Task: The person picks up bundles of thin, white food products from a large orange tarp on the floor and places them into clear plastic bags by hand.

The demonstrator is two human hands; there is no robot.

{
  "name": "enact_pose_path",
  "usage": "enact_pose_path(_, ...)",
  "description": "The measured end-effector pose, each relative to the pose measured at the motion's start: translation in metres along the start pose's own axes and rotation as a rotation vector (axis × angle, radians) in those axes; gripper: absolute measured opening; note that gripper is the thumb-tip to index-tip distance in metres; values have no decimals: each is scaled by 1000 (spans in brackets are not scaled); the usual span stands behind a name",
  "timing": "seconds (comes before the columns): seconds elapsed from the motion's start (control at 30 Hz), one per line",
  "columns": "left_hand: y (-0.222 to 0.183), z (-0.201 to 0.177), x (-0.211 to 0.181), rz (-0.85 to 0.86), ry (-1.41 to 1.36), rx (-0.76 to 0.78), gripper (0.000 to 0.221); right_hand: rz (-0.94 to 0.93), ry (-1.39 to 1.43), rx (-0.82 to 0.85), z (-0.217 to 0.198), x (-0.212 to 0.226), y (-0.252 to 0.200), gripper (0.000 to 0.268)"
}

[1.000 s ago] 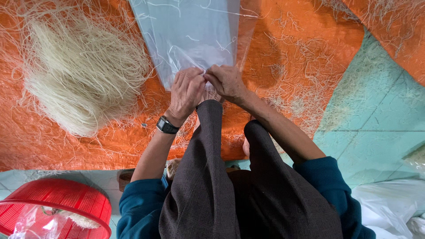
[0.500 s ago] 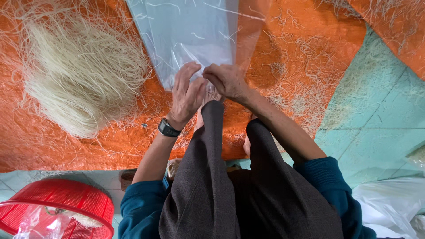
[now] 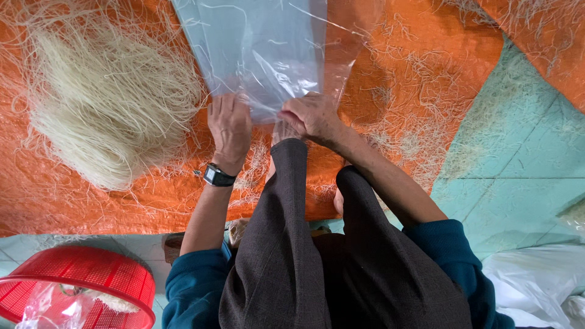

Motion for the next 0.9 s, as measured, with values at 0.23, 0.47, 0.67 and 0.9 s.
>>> enact_pose_path(0.23, -20, 16, -5, -76, -108, -88, 66, 31, -342, -123, 4, -20, -13, 26)
enact_pose_path(0.47, -26, 21, -18, 10, 119, -34, 49, 393, -609, -11, -26, -54, -27, 19)
enact_pose_path(0.67, -64, 46, -5, 6, -177, -68, 42, 427, -701, 96, 14, -41, -72, 26)
enact_pose_path(0.9, -131, 8, -15, 70, -417, -299, 30, 120, -922, 302, -4, -41, -70, 58)
Point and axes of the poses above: each hand's wrist, its own y-axis towards the middle knuckle, its own z-axis out of the palm, x = y × z, the point moved 4 cm from there along y, towards the middle knuckle, and after that the axes turned 8 degrees about z, right-handed, at the moved point
